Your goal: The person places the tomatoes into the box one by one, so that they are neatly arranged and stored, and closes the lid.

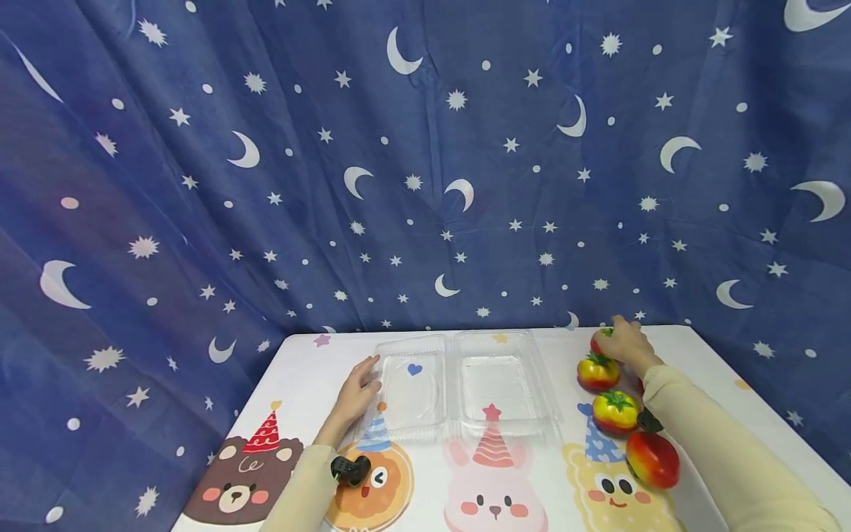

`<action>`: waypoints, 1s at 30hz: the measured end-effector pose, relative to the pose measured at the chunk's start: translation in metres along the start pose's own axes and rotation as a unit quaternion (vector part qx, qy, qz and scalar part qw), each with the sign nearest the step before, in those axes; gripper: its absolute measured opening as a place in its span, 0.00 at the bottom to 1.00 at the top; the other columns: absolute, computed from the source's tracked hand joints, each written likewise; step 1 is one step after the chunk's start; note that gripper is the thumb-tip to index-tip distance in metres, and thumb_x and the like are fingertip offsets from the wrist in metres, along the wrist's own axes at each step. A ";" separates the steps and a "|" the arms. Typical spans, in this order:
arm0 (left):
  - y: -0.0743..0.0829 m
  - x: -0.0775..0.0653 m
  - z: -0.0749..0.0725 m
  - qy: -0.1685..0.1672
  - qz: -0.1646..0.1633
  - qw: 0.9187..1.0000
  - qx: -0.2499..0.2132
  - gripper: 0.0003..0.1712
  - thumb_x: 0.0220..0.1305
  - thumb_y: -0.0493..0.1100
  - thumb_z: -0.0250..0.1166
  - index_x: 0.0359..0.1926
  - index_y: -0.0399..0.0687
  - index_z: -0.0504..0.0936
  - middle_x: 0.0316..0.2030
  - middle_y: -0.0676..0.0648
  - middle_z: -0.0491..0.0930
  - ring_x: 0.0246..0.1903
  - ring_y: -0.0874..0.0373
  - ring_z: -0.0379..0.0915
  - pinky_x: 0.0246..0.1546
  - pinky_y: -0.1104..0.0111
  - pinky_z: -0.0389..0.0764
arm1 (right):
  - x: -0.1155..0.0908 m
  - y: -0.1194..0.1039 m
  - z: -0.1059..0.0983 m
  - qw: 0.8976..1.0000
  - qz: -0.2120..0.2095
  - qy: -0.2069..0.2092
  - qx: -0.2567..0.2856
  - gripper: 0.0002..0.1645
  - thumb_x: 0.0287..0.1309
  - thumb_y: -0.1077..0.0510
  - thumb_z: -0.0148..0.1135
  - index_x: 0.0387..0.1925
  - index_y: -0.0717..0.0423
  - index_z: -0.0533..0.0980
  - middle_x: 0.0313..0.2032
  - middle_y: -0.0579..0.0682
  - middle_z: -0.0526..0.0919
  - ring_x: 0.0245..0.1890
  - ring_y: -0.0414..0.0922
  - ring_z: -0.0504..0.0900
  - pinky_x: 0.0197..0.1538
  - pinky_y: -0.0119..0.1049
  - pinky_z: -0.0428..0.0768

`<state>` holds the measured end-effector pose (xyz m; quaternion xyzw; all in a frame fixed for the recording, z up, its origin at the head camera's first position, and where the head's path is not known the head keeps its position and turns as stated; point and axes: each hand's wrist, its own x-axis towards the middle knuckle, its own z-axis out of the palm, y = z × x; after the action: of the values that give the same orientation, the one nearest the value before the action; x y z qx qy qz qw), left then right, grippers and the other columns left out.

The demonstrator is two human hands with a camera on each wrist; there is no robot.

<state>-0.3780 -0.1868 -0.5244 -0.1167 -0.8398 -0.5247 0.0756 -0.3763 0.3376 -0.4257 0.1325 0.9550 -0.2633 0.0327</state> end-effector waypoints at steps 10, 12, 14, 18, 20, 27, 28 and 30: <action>0.002 0.001 0.000 -0.044 -0.004 0.999 -0.018 0.30 0.65 0.32 0.57 0.68 0.32 0.67 0.73 0.30 0.52 0.64 0.32 0.63 0.64 0.48 0.69 | 0.009 0.008 0.003 0.999 0.023 0.004 0.030 0.46 0.67 0.49 0.50 0.71 0.76 0.45 0.66 0.81 0.52 0.63 0.76 0.56 0.63 0.72 0.58; 0.002 0.000 -0.002 -0.041 -0.005 0.999 -0.017 0.28 0.64 0.31 0.57 0.66 0.31 0.69 0.72 0.30 0.52 0.64 0.32 0.64 0.64 0.47 0.69 | 0.010 0.007 0.004 0.999 0.026 0.005 0.032 0.45 0.68 0.49 0.49 0.70 0.77 0.47 0.65 0.80 0.54 0.63 0.75 0.58 0.63 0.72 0.59; 0.001 -0.002 -0.003 -0.034 -0.002 0.999 -0.019 0.26 0.64 0.31 0.58 0.63 0.29 0.71 0.72 0.30 0.53 0.63 0.31 0.65 0.63 0.47 0.70 | 0.011 0.007 0.004 0.999 0.028 0.009 0.029 0.43 0.69 0.49 0.48 0.69 0.78 0.48 0.64 0.80 0.57 0.62 0.75 0.60 0.63 0.72 0.60; 0.012 -0.009 -0.006 -0.024 -0.002 0.999 -0.025 0.24 0.64 0.30 0.57 0.61 0.24 0.71 0.72 0.28 0.53 0.62 0.31 0.66 0.62 0.47 0.71 | 0.010 0.008 0.004 0.999 0.038 0.027 0.019 0.41 0.70 0.49 0.46 0.67 0.79 0.51 0.60 0.80 0.62 0.59 0.75 0.63 0.62 0.71 0.63; 0.011 -0.008 -0.005 -0.019 -0.002 0.999 -0.026 0.24 0.64 0.28 0.56 0.61 0.23 0.71 0.72 0.28 0.53 0.62 0.31 0.66 0.62 0.48 0.71 | 0.008 0.010 0.004 0.998 0.045 0.035 0.018 0.39 0.71 0.49 0.45 0.65 0.80 0.54 0.57 0.79 0.65 0.57 0.74 0.67 0.61 0.69 0.66; -0.005 -0.002 -0.001 0.002 0.013 1.000 0.003 0.25 0.61 0.30 0.58 0.60 0.28 0.75 0.71 0.33 0.59 0.60 0.35 0.70 0.62 0.51 0.72 | 0.020 0.021 0.003 0.995 0.085 0.035 0.042 0.37 0.71 0.48 0.46 0.62 0.80 0.57 0.54 0.77 0.68 0.53 0.71 0.70 0.57 0.67 0.72; -0.006 -0.001 -0.001 0.004 0.012 1.000 0.004 0.25 0.60 0.30 0.58 0.60 0.29 0.75 0.71 0.34 0.59 0.60 0.36 0.70 0.62 0.51 0.72 | 0.025 0.024 0.004 0.995 0.086 0.034 0.043 0.37 0.71 0.48 0.47 0.62 0.79 0.58 0.54 0.77 0.69 0.51 0.71 0.72 0.56 0.67 0.73; -0.007 -0.001 -0.001 0.006 0.014 1.000 0.009 0.25 0.60 0.30 0.58 0.59 0.29 0.75 0.71 0.34 0.60 0.60 0.35 0.71 0.62 0.50 0.72 | 0.029 0.026 0.006 0.994 0.091 0.032 0.042 0.38 0.70 0.47 0.50 0.61 0.79 0.59 0.52 0.76 0.70 0.50 0.69 0.73 0.55 0.67 0.74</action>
<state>-0.3792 -0.1907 -0.5301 -0.1248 -0.8424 -0.5165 0.0896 -0.3974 0.3630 -0.4474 0.2287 0.9275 -0.2950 0.0198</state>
